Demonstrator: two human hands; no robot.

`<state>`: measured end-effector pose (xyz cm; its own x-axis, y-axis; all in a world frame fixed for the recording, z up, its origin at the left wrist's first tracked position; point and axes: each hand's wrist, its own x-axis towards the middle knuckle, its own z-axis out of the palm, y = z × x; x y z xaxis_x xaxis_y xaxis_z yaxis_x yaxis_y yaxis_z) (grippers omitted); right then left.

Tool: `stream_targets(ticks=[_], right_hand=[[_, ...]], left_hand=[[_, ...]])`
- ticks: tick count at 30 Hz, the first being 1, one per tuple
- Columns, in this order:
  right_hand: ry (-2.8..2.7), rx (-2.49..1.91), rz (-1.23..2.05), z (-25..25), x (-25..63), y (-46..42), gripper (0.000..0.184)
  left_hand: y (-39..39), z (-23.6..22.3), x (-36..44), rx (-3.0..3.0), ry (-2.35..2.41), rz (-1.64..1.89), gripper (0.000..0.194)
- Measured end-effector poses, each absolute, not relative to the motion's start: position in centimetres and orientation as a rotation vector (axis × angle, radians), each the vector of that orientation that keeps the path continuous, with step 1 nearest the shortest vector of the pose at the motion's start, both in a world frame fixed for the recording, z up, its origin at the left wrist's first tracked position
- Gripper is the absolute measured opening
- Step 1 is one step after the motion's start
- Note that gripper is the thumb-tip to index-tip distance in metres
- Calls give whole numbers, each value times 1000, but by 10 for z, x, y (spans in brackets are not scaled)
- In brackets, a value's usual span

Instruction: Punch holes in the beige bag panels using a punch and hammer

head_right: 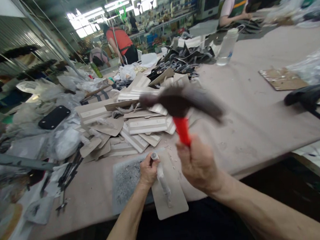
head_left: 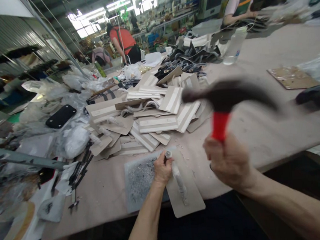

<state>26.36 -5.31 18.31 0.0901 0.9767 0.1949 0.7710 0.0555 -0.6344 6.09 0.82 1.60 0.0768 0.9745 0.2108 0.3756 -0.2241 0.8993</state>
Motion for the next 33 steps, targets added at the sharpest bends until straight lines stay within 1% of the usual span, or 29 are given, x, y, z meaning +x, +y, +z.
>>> stream_targets(ticks=[2, 5, 7, 12, 13, 15, 17, 19, 21, 23, 25, 28, 31, 33], right_hand=[[-2063, -1849, 548, 145, 263, -56, 36], [-2250, -1943, 588, 106, 271, -57, 30], [-2209, -1989, 613, 93, 282, -55, 29], [-2033, -2096, 777, 58, 310, -53, 32], [-2011, -2165, 757, 50, 313, -54, 31], [-2004, -2254, 594, 40, 312, -56, 29], [-2057, -2139, 364, 40, 300, -60, 31], [-2155, -1854, 266, 45, 277, -63, 43], [-2281, -1529, 382, 50, 250, -65, 48], [-2377, -1329, 514, 49, 226, -65, 43], [-2410, -1294, 542, 40, 210, -62, 34], [-2424, -1329, 464, 26, 203, -57, 24], [-2435, -1341, 401, 19, 203, -55, 23], [-2414, -1338, 392, 20, 203, -58, 26]], left_hand=[[9, 14, 61, 1654, 1360, 1133, 11], [10, 12, 60, 1679, 1331, 1131, 15], [10, 13, 60, 1716, 1314, 1135, 17], [9, 13, 59, 1699, 1297, 1146, 11], [9, 12, 59, 1686, 1289, 1150, 11], [9, 11, 59, 1661, 1279, 1164, 11], [9, 11, 59, 1642, 1289, 1171, 11], [8, 12, 60, 1621, 1321, 1170, 13], [8, 14, 61, 1577, 1354, 1168, 17], [8, 16, 62, 1474, 1378, 1193, 20], [10, 17, 63, 1329, 1379, 1238, 23], [16, 16, 64, 1114, 1346, 1308, 27], [22, 17, 61, 889, 1344, 1396, 33], [23, 20, 54, 879, 1355, 1418, 34]])
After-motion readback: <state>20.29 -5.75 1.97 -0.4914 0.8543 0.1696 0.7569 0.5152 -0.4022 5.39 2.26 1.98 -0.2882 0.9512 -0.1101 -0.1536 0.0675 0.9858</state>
